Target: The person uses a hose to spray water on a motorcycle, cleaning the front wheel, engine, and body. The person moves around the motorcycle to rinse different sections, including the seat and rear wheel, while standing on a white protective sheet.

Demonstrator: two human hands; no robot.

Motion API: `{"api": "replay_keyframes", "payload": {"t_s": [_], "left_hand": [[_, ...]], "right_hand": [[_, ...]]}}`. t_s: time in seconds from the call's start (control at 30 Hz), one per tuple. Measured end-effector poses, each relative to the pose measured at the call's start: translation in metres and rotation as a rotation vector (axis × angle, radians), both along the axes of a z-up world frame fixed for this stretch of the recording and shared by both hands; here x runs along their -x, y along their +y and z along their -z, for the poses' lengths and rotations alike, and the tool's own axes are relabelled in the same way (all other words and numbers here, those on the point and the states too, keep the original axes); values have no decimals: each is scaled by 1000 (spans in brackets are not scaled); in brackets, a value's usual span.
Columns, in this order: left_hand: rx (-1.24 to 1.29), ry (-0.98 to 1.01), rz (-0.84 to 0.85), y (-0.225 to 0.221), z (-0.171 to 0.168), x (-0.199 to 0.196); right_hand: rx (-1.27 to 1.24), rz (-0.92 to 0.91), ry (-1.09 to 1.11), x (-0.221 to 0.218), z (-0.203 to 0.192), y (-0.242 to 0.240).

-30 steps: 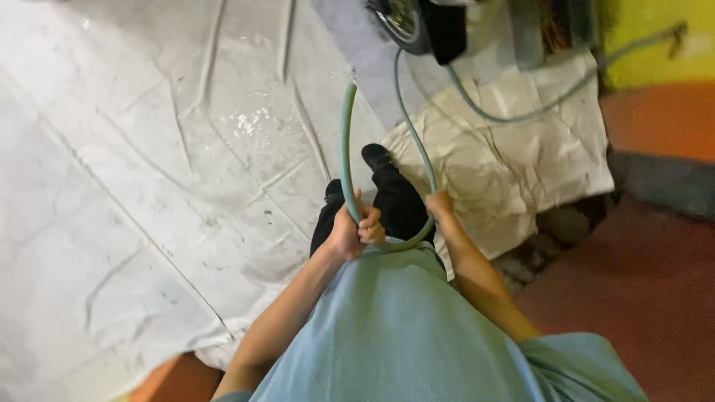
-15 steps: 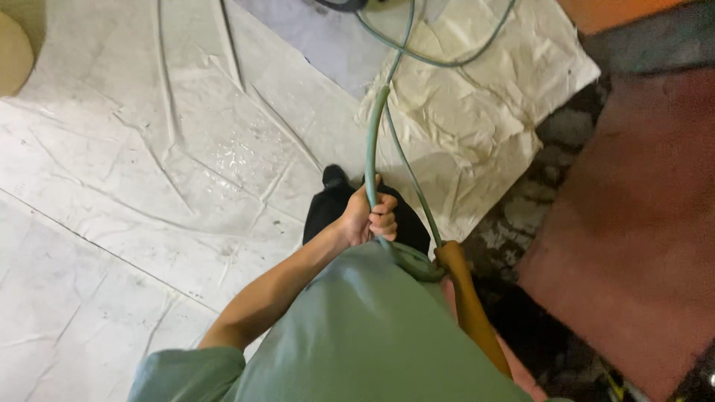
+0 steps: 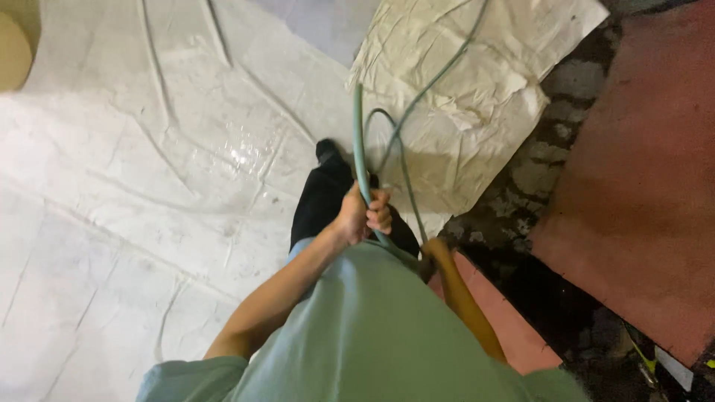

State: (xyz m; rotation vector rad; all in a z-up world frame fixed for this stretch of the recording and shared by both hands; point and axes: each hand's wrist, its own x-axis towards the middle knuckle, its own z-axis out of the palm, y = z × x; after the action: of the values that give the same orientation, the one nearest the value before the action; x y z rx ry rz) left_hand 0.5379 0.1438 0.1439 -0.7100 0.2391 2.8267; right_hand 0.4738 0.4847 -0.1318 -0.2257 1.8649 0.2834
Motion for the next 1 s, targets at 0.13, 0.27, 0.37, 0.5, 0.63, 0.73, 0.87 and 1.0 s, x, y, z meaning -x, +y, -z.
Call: {"api": "replay_keyframes", "payload": {"t_s": [0.13, 0.27, 0.37, 0.5, 0.63, 0.73, 0.87, 1.0], "left_hand": [[76, 13, -120, -26, -30, -28], [205, 73, -300, -58, -90, -59], [397, 69, -431, -89, -131, -79], [627, -50, -477, -138, -123, -117], [727, -214, -531, -182, -83, -158], [991, -401, -563, -229, -43, -190], [966, -471, -638, -271, -26, -227], [1025, -498, -545, -310, 5, -228]], "right_hand": [[84, -161, 41, 18, 13, -69], [282, -283, -27, 1, 28, -165], [373, -62, -140, -17, 5, -242], [434, 259, -333, -49, -23, -324], [483, 67, -242, -72, -62, -414], [807, 80, -127, -84, -147, -505], [1060, 421, -415, -124, -264, -595], [1264, 501, -605, -145, -325, -676]]}}
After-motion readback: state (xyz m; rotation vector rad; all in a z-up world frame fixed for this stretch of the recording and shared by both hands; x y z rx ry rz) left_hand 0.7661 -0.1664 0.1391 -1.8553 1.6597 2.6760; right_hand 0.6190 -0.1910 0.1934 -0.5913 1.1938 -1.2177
